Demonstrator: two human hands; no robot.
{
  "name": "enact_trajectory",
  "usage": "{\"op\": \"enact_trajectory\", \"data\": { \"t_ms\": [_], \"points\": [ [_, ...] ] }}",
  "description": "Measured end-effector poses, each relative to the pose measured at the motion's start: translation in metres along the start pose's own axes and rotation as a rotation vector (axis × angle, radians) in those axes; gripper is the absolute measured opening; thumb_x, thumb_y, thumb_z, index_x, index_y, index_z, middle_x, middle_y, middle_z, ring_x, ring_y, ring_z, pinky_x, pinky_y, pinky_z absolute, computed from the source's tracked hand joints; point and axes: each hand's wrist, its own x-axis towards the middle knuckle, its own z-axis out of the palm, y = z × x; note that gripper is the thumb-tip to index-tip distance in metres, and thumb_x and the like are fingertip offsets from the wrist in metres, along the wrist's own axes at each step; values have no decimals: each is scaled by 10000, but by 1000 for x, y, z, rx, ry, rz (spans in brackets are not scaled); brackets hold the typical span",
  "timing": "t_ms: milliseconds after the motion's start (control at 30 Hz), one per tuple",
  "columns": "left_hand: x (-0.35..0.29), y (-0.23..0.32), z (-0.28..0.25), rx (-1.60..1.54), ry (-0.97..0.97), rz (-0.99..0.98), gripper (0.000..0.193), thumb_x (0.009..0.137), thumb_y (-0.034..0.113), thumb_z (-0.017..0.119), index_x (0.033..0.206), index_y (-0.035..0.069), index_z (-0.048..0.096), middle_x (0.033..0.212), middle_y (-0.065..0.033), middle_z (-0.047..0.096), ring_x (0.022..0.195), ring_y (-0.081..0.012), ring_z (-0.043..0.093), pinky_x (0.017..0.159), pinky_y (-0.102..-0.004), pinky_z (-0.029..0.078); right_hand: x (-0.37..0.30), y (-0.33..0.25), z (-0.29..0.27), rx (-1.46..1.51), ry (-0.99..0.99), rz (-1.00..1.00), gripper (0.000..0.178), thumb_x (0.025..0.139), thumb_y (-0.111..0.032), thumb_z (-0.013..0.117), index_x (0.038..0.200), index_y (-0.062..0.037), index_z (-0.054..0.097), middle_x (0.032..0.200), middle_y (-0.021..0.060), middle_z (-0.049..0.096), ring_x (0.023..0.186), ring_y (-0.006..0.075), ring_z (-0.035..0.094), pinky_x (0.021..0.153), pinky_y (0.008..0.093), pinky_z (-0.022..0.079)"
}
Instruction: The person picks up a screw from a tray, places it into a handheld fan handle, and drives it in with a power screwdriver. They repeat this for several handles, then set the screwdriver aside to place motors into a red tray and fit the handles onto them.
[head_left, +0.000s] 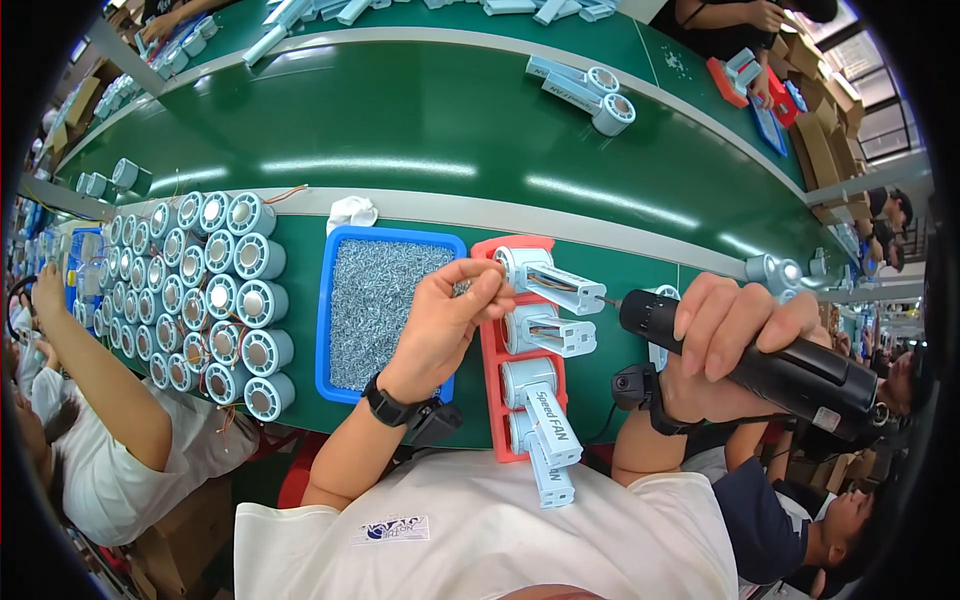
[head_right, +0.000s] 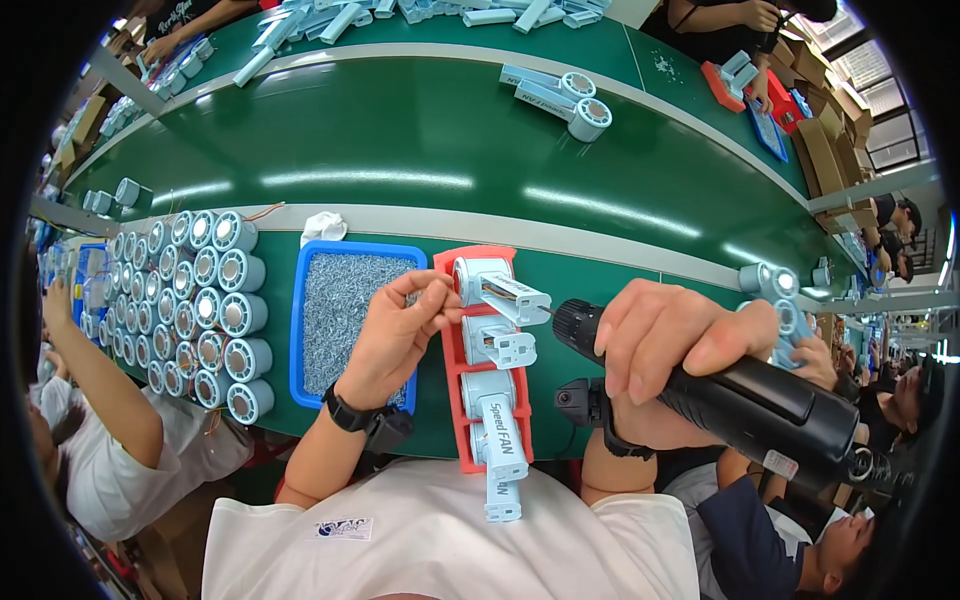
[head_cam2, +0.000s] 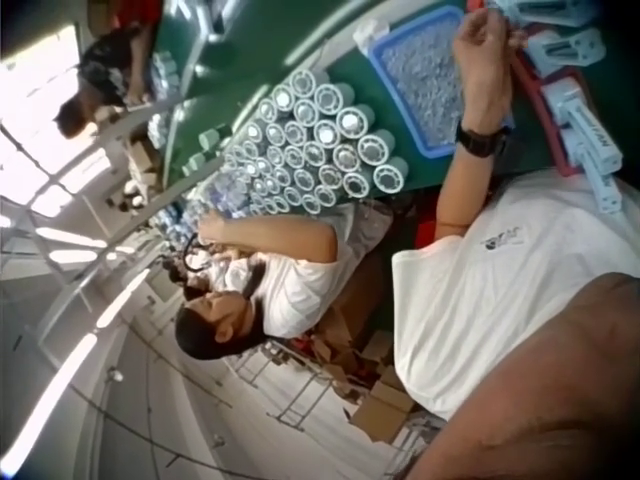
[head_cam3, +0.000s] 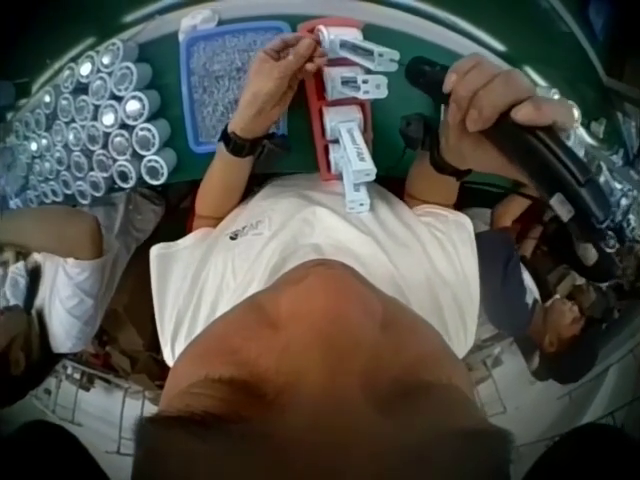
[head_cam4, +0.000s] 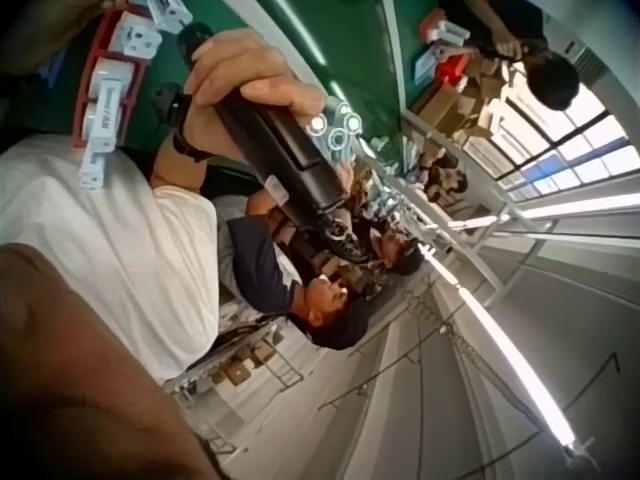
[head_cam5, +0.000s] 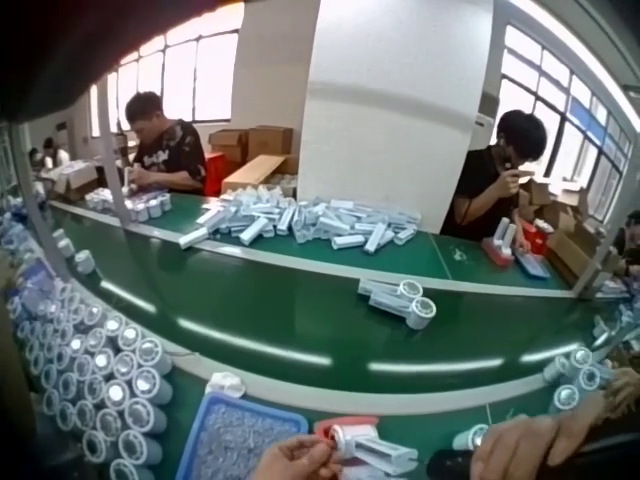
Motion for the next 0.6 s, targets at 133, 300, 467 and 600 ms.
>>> {"op": "enact_trajectory", "data": {
  "t_ms": [133,300,467,600],
  "points": [
    [20,-14,9,31,-64,45,213,997,218,559,961,18,621,812,-10,605,673,-66,539,600,-186,443,-9,-10,0,-106,127,-73,589,855,-685,537,941,-105,487,566,30,509,484,199,508,609,388,471],
    [22,-25,-13,16,-13,164,172,1006,161,540,935,14,594,777,26,517,638,-54,436,568,-198,387,-3,-11,7,29,321,-51,782,816,-820,386,992,-70,524,581,98,529,483,230,532,538,412,482],
    [19,-22,-4,-124,-24,119,157,993,150,556,978,-1,594,812,-6,582,668,-56,551,607,-161,493,-4,-20,-3,305,288,-194,842,822,-850,262,1001,-70,522,574,98,521,435,210,506,495,372,467],
    [18,-27,-2,-159,-62,94,153,985,152,567,984,1,592,829,-26,608,665,-59,585,605,-143,522,-8,-19,-4,314,388,-143,861,821,-858,206,1003,-78,522,567,85,510,423,200,500,478,365,457]
  ]
}}
